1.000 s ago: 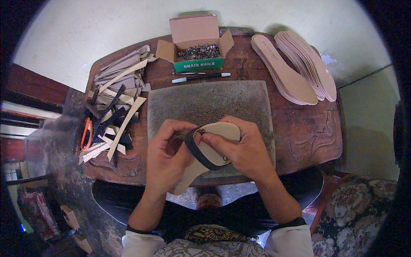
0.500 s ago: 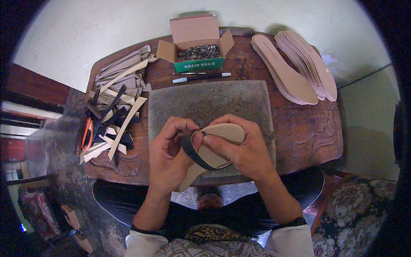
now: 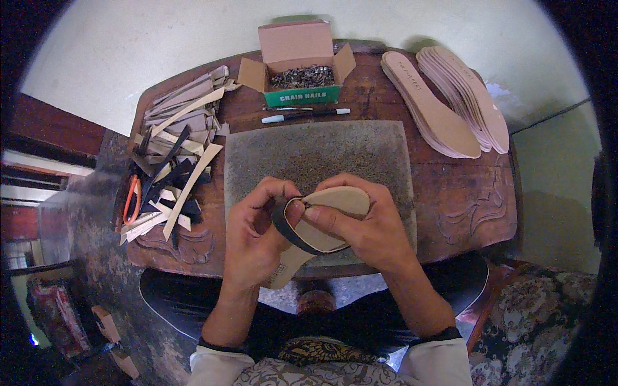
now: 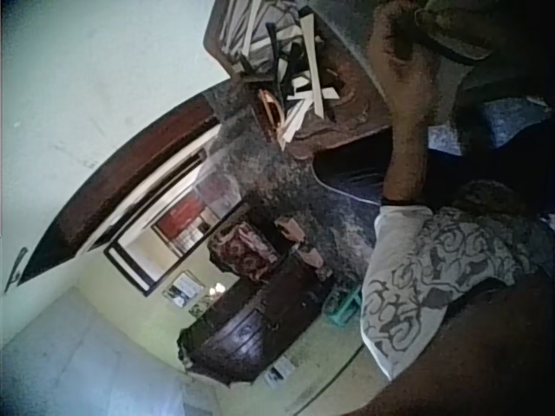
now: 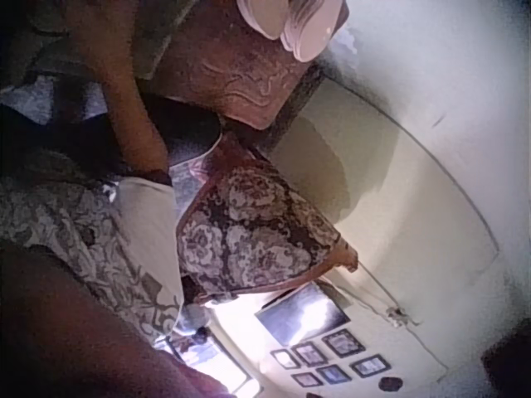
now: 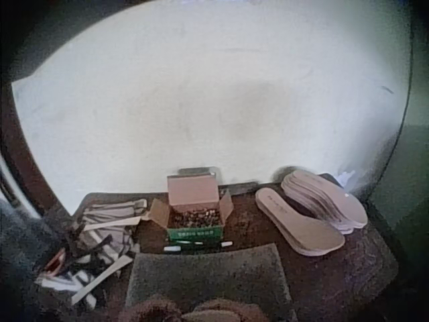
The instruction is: The person places a black rubber strip onto a beige shoe insole and secures it by hand. They then pick up a small metal nail from a box and insert it into the insole to fasten the strip in place.
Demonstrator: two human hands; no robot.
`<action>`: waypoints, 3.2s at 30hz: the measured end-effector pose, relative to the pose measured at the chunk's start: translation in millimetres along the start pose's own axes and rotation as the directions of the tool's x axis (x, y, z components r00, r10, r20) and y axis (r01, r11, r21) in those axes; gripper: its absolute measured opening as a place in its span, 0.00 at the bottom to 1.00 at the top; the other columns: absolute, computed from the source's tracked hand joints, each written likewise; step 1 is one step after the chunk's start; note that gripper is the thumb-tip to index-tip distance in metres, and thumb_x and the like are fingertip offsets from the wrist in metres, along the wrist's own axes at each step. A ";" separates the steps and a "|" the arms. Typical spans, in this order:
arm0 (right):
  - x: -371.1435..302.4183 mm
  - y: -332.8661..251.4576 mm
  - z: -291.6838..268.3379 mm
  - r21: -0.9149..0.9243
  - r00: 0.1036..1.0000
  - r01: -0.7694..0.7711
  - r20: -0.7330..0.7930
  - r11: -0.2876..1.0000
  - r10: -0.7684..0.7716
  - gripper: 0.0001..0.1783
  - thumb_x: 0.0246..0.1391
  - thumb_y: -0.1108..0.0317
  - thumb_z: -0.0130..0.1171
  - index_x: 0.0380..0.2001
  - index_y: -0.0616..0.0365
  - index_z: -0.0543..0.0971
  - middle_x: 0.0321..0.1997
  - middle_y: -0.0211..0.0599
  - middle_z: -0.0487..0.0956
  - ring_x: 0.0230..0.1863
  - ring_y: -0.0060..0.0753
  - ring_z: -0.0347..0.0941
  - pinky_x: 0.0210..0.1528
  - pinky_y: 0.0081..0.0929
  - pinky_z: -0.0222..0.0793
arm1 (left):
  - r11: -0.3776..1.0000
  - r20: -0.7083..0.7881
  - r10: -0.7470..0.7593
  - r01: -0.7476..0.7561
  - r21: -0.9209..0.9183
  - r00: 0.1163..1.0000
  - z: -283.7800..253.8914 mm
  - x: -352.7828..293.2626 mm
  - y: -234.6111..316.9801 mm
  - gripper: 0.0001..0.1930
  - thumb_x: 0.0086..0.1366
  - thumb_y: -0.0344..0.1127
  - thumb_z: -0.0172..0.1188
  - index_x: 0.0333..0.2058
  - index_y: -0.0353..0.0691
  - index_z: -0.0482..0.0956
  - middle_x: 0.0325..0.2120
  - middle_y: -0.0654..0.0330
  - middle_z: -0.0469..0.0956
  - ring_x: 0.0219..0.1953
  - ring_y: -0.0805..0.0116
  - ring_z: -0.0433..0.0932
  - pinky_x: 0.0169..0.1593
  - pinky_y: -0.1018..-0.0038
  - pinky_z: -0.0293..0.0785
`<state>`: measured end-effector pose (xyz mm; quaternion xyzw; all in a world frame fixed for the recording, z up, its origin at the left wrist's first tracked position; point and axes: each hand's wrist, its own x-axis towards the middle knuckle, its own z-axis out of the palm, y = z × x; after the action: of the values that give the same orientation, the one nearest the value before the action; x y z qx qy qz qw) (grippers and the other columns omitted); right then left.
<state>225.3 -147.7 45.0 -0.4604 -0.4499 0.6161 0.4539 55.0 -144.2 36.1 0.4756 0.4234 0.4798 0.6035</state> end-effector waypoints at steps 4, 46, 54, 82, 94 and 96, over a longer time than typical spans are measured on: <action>0.9 -1.2 -1.0 0.012 0.998 -0.060 0.007 0.998 0.060 0.11 0.50 0.68 0.70 0.35 0.58 0.80 0.32 0.27 0.81 0.35 0.17 0.76 0.37 0.20 0.73 | 1.000 -0.021 0.020 -0.021 -0.022 1.000 1.5 -1.9 0.3 0.07 0.63 0.26 0.63 0.39 0.35 0.76 0.34 0.67 0.71 0.37 0.80 0.70 0.42 0.82 0.65; 1.4 10.7 -2.7 0.183 0.995 -0.098 0.012 0.978 0.098 0.12 0.50 0.68 0.70 0.37 0.59 0.81 0.33 0.28 0.82 0.35 0.18 0.77 0.38 0.20 0.73 | 0.991 -0.013 0.106 -0.105 0.080 0.994 3.2 -0.8 -7.7 0.07 0.62 0.27 0.64 0.37 0.36 0.76 0.33 0.67 0.70 0.35 0.80 0.69 0.39 0.83 0.63; 4.0 -4.0 -11.6 0.002 0.991 -0.130 0.010 0.992 0.130 0.12 0.51 0.66 0.70 0.37 0.60 0.82 0.32 0.30 0.83 0.35 0.19 0.78 0.38 0.20 0.74 | 0.997 -0.061 0.064 -0.062 0.033 0.996 4.2 -1.7 -2.7 0.09 0.62 0.26 0.64 0.41 0.36 0.76 0.33 0.65 0.77 0.36 0.80 0.74 0.40 0.81 0.70; 7.3 5.9 -13.1 -0.138 0.996 0.073 -0.044 0.988 -0.080 0.11 0.55 0.65 0.65 0.35 0.62 0.81 0.30 0.32 0.81 0.32 0.19 0.75 0.34 0.22 0.71 | 0.999 -0.082 -0.043 0.042 -0.011 0.996 2.7 13.6 -12.6 0.05 0.65 0.31 0.62 0.37 0.39 0.76 0.26 0.72 0.75 0.23 0.88 0.66 0.23 0.87 0.57; 14.7 -0.7 -27.1 0.136 0.978 -0.154 -0.119 0.979 0.170 0.21 0.62 0.58 0.58 0.52 0.61 0.73 0.47 0.35 0.78 0.47 0.23 0.74 0.50 0.24 0.70 | 0.993 -0.186 -0.091 0.103 0.060 0.978 3.4 36.3 -4.6 0.05 0.66 0.28 0.57 0.40 0.37 0.78 0.29 0.69 0.77 0.29 0.83 0.72 0.32 0.84 0.67; 16.6 1.9 -27.4 0.164 0.982 -0.086 -0.152 0.983 0.111 0.23 0.60 0.61 0.60 0.55 0.59 0.71 0.48 0.36 0.77 0.47 0.25 0.74 0.51 0.27 0.71 | 0.996 -0.167 -0.068 0.077 0.046 0.984 2.4 41.4 -6.4 0.06 0.66 0.27 0.58 0.41 0.36 0.78 0.28 0.69 0.76 0.28 0.82 0.72 0.33 0.83 0.67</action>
<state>249.1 -128.1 35.8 -0.4933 -0.3388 0.6321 0.4922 66.0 -104.5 28.0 0.4341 0.5012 0.4841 0.5709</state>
